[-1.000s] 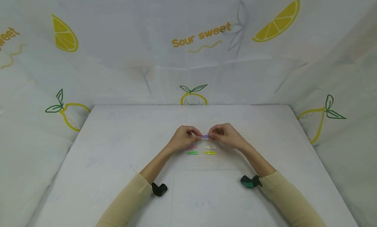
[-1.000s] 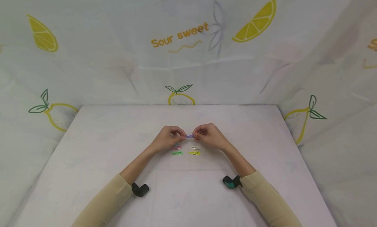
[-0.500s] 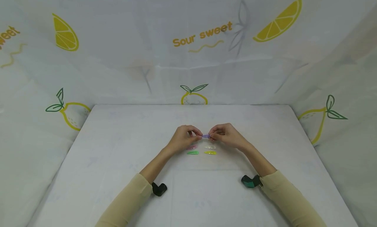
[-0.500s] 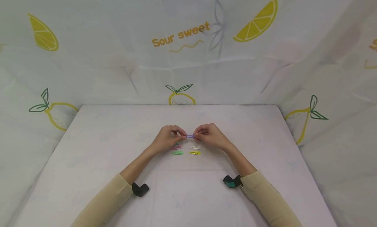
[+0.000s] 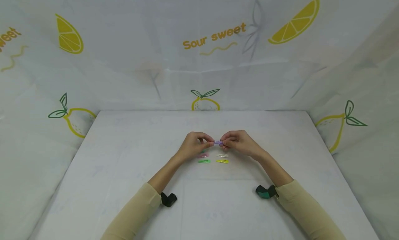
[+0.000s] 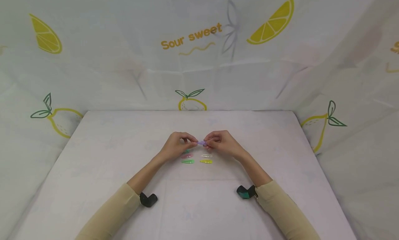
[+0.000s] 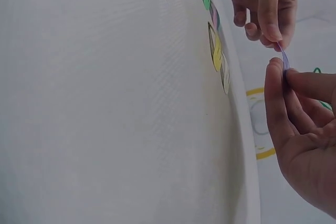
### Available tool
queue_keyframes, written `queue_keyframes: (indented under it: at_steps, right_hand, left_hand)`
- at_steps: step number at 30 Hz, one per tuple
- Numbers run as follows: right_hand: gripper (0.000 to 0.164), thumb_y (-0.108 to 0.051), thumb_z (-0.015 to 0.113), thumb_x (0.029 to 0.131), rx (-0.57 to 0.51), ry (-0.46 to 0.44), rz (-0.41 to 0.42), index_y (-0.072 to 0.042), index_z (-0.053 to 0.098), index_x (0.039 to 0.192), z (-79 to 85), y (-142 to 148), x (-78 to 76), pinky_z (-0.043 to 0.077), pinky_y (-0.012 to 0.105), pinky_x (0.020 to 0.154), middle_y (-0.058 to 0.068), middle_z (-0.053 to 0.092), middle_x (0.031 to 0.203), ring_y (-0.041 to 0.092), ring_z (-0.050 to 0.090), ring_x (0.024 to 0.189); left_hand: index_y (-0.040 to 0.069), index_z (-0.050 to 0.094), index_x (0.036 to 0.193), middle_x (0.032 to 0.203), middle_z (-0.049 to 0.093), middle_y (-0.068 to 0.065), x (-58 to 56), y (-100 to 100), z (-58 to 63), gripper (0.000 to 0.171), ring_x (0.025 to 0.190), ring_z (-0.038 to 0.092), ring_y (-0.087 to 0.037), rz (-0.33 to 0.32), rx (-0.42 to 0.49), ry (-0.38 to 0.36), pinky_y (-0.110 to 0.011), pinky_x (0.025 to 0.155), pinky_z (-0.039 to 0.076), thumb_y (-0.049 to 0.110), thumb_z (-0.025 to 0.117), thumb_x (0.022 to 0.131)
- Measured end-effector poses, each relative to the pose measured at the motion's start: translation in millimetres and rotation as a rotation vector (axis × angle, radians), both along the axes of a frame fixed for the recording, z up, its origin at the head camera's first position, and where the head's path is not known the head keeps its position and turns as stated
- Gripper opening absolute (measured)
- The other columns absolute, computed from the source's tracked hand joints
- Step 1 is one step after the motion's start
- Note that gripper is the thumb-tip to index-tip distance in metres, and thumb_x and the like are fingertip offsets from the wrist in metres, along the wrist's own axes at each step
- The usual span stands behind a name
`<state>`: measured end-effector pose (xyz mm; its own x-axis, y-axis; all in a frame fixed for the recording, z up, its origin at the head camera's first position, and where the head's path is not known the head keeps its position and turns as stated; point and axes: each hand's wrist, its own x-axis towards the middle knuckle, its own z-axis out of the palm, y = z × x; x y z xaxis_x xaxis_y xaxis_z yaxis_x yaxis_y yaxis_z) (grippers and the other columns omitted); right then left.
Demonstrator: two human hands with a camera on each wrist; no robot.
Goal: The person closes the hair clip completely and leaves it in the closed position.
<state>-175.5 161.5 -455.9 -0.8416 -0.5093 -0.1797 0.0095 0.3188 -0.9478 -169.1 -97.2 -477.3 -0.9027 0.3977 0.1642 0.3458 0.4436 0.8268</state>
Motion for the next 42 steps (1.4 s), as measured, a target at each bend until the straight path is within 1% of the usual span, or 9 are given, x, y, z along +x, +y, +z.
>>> queue_keyframes:
  at_steps: [4, 10, 15, 19, 26, 32, 37, 42]
  right_hand:
    - [0.024, -0.002, 0.064, 0.105, -0.015, -0.004, 0.001, 0.009, 0.067, 0.126, -0.4, 1.1, 0.8, 0.066, 0.034, 0.091, 0.029, 0.078, 0.111, 0.025, 0.080, 0.096]
    - [0.028, -0.003, 0.070, 0.100, 0.004, 0.029, -0.005, 0.006, 0.071, 0.126, -0.2, 1.5, 0.9, 0.063, 0.024, 0.089, 0.024, 0.079, 0.111, 0.024, 0.080, 0.097]
    - [0.026, -0.004, 0.071, 0.100, 0.026, 0.054, -0.008, 0.005, 0.073, 0.125, -1.2, 1.9, -0.2, 0.061, 0.020, 0.087, 0.023, 0.080, 0.112, 0.022, 0.080, 0.098]
    - [0.025, -0.006, 0.073, 0.100, 0.057, 0.085, -0.009, 0.004, 0.074, 0.123, -2.0, 2.6, -0.5, 0.059, 0.018, 0.086, 0.021, 0.081, 0.112, 0.022, 0.080, 0.098]
    - [0.022, -0.008, 0.076, 0.099, 0.125, 0.144, -0.005, 0.005, 0.076, 0.117, -1.7, 2.6, -0.4, 0.057, 0.017, 0.083, 0.021, 0.081, 0.107, 0.024, 0.078, 0.094]
    - [0.018, -0.008, 0.079, 0.097, 0.184, 0.196, 0.000, 0.002, 0.079, 0.112, -3.2, 0.6, -1.5, 0.056, 0.017, 0.082, 0.019, 0.080, 0.103, 0.022, 0.076, 0.092]
    - [0.015, -0.008, 0.081, 0.096, 0.217, 0.217, 0.008, 0.001, 0.080, 0.109, -8.1, 0.6, -4.5, 0.056, 0.018, 0.081, 0.015, 0.080, 0.099, 0.018, 0.074, 0.088]
    - [0.017, -0.009, 0.081, 0.096, 0.247, 0.220, 0.027, 0.003, 0.079, 0.108, -11.7, 1.3, -6.5, 0.057, 0.019, 0.081, 0.016, 0.080, 0.100, 0.017, 0.074, 0.089]
  left_hand:
    - [0.013, 0.086, 0.101, 0.097, 0.083, -0.002, -0.9, -0.6, -1.3, 0.009, 0.076, 0.060, -0.011, 0.013, -0.002, -0.012, -0.020, 0.071, 0.045, 0.019, 0.085, 0.095]
    - [0.013, 0.086, 0.101, 0.098, 0.084, -0.002, -2.0, -1.4, -2.5, 0.011, 0.075, 0.058, -0.010, 0.016, -0.002, -0.021, -0.020, 0.070, 0.045, 0.022, 0.085, 0.096]
    - [0.011, 0.086, 0.101, 0.099, 0.083, -0.004, -1.8, -0.9, -2.1, 0.013, 0.070, 0.055, -0.008, 0.018, -0.016, -0.033, -0.020, 0.066, 0.043, 0.023, 0.084, 0.096]
    - [0.011, 0.086, 0.101, 0.099, 0.083, -0.004, -1.3, -0.4, -0.7, 0.013, 0.069, 0.054, -0.009, 0.019, -0.022, -0.054, -0.020, 0.066, 0.042, 0.023, 0.085, 0.096]
    - [0.012, 0.086, 0.099, 0.098, 0.083, -0.004, -1.5, 0.5, 0.4, 0.011, 0.071, 0.054, -0.010, 0.021, -0.039, -0.083, -0.021, 0.068, 0.043, 0.022, 0.083, 0.097]
    - [0.013, 0.086, 0.096, 0.094, 0.081, -0.002, 0.0, 2.0, 1.3, 0.009, 0.068, 0.051, -0.008, 0.031, -0.087, -0.113, -0.021, 0.065, 0.041, 0.022, 0.084, 0.096]
    - [0.015, 0.085, 0.095, 0.091, 0.080, 0.000, 0.7, 4.1, 0.9, 0.009, 0.065, 0.051, -0.008, 0.036, -0.126, -0.128, -0.022, 0.062, 0.040, 0.024, 0.083, 0.096]
    - [0.017, 0.085, 0.095, 0.089, 0.079, 0.001, 0.0, 5.9, -0.1, 0.008, 0.069, 0.056, -0.007, 0.033, -0.152, -0.127, -0.023, 0.065, 0.043, 0.025, 0.083, 0.096]
